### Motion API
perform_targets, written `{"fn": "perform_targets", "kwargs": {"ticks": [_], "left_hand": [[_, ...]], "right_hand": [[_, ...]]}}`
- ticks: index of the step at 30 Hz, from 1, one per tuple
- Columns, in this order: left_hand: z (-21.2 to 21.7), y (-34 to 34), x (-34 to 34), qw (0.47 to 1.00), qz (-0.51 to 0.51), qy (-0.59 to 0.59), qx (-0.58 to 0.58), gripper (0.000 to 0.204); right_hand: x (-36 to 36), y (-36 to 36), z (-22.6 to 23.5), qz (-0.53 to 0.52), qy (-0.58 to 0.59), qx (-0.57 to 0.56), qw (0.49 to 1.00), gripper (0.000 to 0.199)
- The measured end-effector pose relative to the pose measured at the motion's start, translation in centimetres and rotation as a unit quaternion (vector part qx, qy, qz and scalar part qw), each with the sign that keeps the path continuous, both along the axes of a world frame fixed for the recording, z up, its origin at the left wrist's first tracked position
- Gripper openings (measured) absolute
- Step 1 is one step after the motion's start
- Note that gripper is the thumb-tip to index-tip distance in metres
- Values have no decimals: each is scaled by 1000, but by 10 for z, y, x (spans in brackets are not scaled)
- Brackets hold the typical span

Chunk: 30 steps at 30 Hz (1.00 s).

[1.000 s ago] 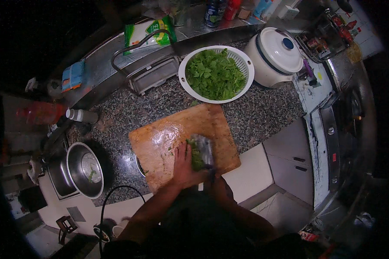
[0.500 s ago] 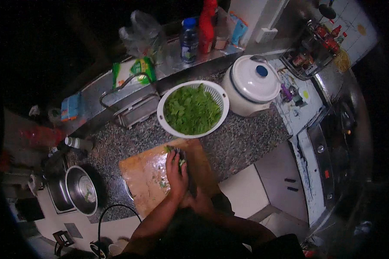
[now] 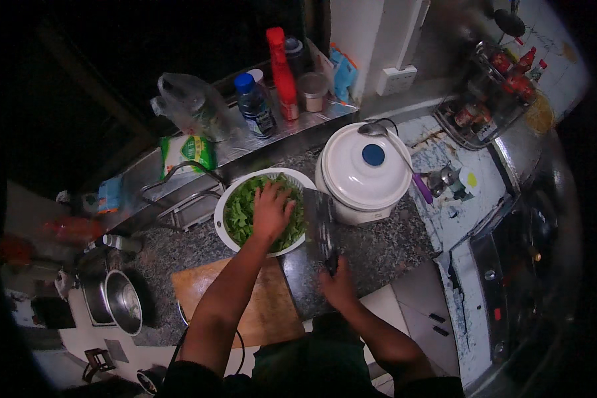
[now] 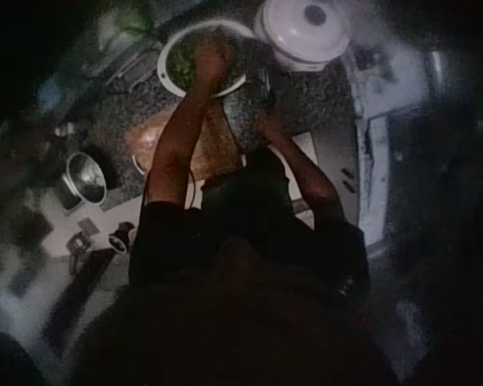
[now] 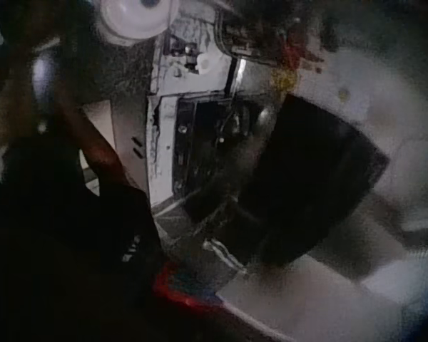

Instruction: The person positions a cutting board on a kitchen counter, places greens on it, and chops them using a large knife. They transfer the chopped greens into a colander and a bowl.

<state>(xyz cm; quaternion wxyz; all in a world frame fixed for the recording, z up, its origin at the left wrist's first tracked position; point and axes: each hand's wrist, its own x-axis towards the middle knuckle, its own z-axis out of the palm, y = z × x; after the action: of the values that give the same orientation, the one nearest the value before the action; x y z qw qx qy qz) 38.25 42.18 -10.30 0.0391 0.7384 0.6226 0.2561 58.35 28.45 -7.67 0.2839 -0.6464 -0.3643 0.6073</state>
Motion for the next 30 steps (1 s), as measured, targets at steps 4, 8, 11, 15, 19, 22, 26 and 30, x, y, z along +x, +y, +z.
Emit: {"fn": "perform_targets", "kwargs": {"ticks": [4,8,11,15,19,22,26,30], "left_hand": [[42,-8,-4,998,-41,-15,-42,42],[65,-17,-31,958,-59,-278,-28,44],[66,-23,-59,832,17,-552,-55,42],[60,-37,-83,632,123,-765,13,39],[88,-33,-49,637,80,-766,32,37],[84,-37,-24,892,-54,-443,72,48],[80,-54,-7,981,-134,-139,33,64],[24,-28,-24,995,24,-63,69,61]], "right_hand": [[11,-7,8,4,28,40,999,27],[3,-15,22,3,85,69,994,18],[-10,-27,35,9,87,82,993,14],[-26,-42,38,-1,126,81,989,11],[-43,-44,27,2,107,86,991,13],[-47,-30,21,5,77,99,992,12],[-52,-12,29,-12,97,115,989,12],[-40,2,37,-33,84,106,990,16]]}}
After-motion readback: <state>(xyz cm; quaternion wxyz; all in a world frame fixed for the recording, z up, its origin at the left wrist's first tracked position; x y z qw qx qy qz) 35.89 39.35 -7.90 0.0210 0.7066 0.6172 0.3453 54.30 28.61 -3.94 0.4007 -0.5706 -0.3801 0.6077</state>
